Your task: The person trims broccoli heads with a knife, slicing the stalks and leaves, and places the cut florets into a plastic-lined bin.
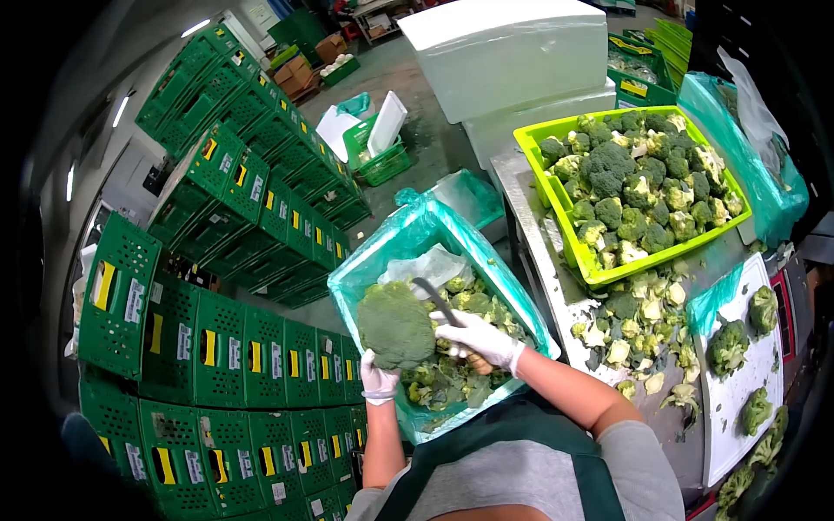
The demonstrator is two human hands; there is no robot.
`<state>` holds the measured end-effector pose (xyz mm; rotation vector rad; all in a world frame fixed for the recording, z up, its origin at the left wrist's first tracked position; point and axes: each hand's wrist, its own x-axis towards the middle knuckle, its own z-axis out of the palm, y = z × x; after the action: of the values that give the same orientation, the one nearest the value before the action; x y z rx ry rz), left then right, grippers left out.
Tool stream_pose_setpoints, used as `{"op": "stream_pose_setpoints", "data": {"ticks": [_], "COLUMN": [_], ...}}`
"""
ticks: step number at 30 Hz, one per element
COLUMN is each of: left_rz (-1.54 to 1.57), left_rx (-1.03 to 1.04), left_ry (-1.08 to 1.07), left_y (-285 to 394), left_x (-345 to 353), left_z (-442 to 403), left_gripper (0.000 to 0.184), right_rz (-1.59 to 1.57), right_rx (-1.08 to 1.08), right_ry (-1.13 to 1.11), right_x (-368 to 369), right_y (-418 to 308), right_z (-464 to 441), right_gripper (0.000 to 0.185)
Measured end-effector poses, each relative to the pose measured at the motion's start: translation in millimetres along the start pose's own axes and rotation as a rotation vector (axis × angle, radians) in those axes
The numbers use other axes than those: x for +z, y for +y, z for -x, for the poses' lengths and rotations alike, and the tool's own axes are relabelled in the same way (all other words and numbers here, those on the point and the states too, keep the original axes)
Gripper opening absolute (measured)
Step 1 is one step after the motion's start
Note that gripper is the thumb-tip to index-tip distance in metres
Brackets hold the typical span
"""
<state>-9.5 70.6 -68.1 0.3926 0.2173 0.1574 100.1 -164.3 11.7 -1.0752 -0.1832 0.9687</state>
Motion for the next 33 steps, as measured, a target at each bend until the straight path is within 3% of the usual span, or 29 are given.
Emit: {"op": "stream_pose_setpoints", "data": {"ticks": [1,3,6,7,9,10,11,13,15,17,21,22,25,27,29,30,31,32,33], "left_rz": [-0.078,-0.239,-0.710,-0.705,-0.870,-0.608,-0.567,-0.542,-0.434,-0.416,-0.301,-0.295,-0.186,-0.149,-0.166,-0.162,-0.374,-0.589,-0.591], "left_rx": [0.017,0.100,0.225,0.232,0.143,0.058,0.050,0.174,0.253,0.336,0.218,0.206,0.068,-0.001,0.167,0.175,0.269,0.354,0.348], "left_ry": [0.024,0.017,-0.035,-0.024,0.209,0.116,0.062,-0.035,0.095,0.192,0.287,0.245,0.223,0.178,0.228,0.231,0.235,0.238,0.232], "left_y": [-4.1,-10.5,-9.3,-11.5,-15.1,-14.1,-19.9,-39.4,-57.6,-72.5,-67.0,-64.1,-60.9,-53.6,-52.8,-51.4,-49.5,-48.3,-48.2], "left_x": [-13.8,22.0,32.5,34.4,49.2,49.0,38.4,56.6,56.5,59.0,51.1,52.5,16.2,20.7,33.2,36.4,39.6,42.1,44.1], "left_z": [1.5,11.8,17.0,20.9,31.6,39.2,39.8,39.5,38.7,41.5,42.0,40.4,38.9,47.1,47.6,50.4,51.9,53.2,53.1], "left_gripper": [0.052,0.063,0.072,0.072,0.071,0.083,0.094,0.099,0.105,0.103,0.080,0.065,0.050,0.052,0.061,0.061,0.074,0.086,0.086], "right_rz": [-0.043,0.013,0.015,0.020,0.410,0.573,0.798,0.891,1.122,1.291,1.517,1.502,1.438,1.062,0.882,0.813,0.688,0.637,0.581], "right_rx": [0.029,0.024,-0.050,-0.040,-0.502,-0.252,-0.415,-0.578,-0.717,-0.694,-0.779,-0.821,-0.776,-0.739,-0.620,-0.356,-0.378,-0.275,-0.173], "right_ry": [-0.087,-0.041,0.056,0.048,0.171,0.157,0.137,0.108,0.143,0.213,0.106,0.086,-0.024,-0.089,-0.016,0.090,0.200,0.173,0.154], "right_x": [-0.3,5.0,5.0,5.2,14.3,11.4,11.2,12.7,19.2,28.9,33.4,34.3,33.8,31.4,17.4,13.6,3.0,1.4,0.6], "right_y": [6.0,3.4,13.5,16.9,8.8,0.1,-0.1,9.7,27.2,36.3,49.7,49.9,49.9,41.1,31.4,14.8,17.0,11.1,4.3], "right_z": [-10.7,-11.4,-9.2,-10.1,-9.7,-0.4,-0.4,-0.4,0.2,5.3,13.2,14.2,14.9,14.6,12.2,17.3,10.9,8.5,7.3], "right_gripper": [0.038,0.033,0.039,0.039,0.043,0.043,0.041,0.040,0.037,0.035,0.035,0.035,0.034,0.028,0.028,0.029,0.032,0.035,0.037]}}
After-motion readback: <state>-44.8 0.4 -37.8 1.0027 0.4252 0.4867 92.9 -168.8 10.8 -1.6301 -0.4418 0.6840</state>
